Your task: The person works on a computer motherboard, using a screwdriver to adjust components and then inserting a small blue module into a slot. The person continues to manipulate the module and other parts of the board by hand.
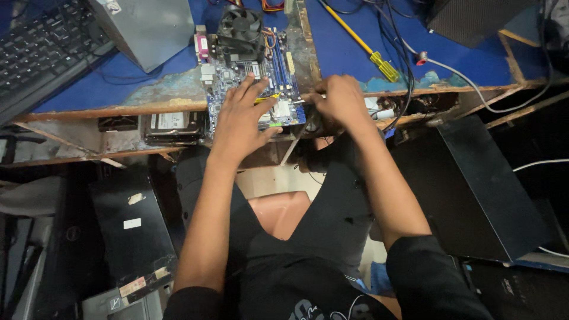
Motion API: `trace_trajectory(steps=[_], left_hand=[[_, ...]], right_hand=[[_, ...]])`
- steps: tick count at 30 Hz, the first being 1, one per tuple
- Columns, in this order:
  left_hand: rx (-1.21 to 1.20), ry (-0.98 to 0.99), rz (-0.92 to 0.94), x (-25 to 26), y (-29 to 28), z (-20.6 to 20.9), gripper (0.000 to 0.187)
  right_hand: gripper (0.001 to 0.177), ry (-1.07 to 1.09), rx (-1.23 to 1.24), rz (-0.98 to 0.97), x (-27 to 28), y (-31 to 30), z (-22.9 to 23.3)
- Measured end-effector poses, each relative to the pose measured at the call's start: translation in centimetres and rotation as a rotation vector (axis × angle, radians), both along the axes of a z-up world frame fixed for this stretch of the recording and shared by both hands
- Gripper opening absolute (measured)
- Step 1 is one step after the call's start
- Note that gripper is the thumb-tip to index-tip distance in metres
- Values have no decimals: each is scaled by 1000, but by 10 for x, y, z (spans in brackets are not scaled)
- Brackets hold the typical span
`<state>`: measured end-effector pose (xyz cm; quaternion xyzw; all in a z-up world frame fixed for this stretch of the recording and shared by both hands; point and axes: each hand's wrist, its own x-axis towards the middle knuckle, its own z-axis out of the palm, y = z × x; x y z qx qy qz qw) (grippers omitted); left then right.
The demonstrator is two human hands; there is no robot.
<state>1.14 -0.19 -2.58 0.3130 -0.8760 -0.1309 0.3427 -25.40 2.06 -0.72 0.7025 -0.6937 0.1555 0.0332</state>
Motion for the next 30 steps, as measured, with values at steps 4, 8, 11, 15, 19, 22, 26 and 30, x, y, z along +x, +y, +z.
trace_trajectory(steps=[4, 8, 11, 15, 19, 22, 26, 30], left_hand=[[24, -25, 1, -1, 0, 2, 60], [33, -21, -1, 0, 0, 4, 60], [36, -14, 5, -2, 1, 3, 59], [33, -25, 15, -3, 1, 2, 59], [26, -46, -1, -3, 0, 2, 60], [19, -39, -17, -3, -1, 4, 61], [23, -54, -8, -2, 1, 4, 62], [25, -27, -6, -1, 2, 6, 61]], right_hand=[[23, -23, 24, 7, 2, 2, 2], [21, -149, 124, -46, 3, -2, 6], [22, -226, 195, -37, 1, -4, 5], [24, -283, 249, -84, -6, -8, -3], [27, -328, 208, -12, -12, -11, -14], [27, -460, 266, -10, -10, -13, -23], [30, -386, 258, -109, -7, -5, -25], [26, -306, 109, -75, -7, 4, -11]])
